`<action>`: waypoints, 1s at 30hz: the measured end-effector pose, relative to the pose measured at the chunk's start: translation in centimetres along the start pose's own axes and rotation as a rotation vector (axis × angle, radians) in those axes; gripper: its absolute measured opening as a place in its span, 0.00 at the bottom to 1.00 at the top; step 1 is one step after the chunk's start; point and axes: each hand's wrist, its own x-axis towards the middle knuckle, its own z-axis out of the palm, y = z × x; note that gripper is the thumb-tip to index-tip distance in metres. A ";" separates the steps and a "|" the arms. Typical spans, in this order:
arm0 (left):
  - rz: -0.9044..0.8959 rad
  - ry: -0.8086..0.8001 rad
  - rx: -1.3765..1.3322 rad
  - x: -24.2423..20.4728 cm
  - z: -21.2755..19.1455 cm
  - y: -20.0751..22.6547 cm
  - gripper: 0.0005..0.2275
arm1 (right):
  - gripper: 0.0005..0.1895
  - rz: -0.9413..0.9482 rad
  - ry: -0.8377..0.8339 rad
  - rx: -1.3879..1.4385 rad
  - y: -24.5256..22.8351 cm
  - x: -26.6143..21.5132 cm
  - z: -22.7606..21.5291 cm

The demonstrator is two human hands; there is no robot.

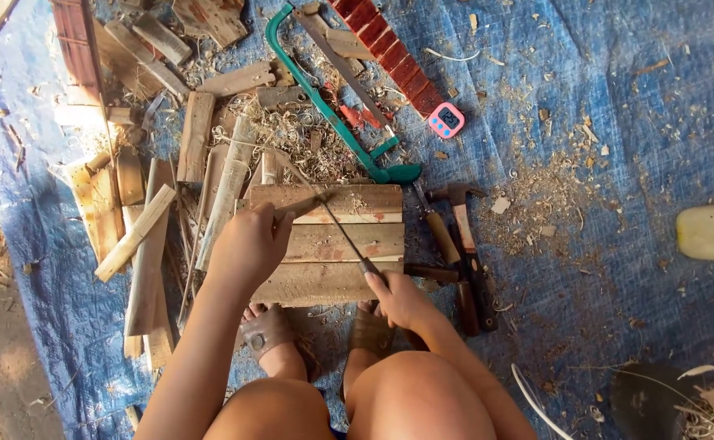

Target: Shaping a piece of wood by shaving it with a large knife and a wooden mallet on a workshop floor.

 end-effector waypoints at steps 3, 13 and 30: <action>-0.016 0.020 -0.051 0.0 0.2 -0.7 0.18 | 0.36 -0.026 -0.009 0.000 0.6 0.5 1.2; -0.140 0.020 -0.130 -0.4 -0.5 -2.0 0.18 | 0.32 -0.025 0.043 -0.192 -2.3 0.1 -0.2; -0.031 0.030 -0.091 -1.6 -0.2 -0.6 0.17 | 0.40 -0.057 0.067 -0.313 -2.6 -0.7 0.5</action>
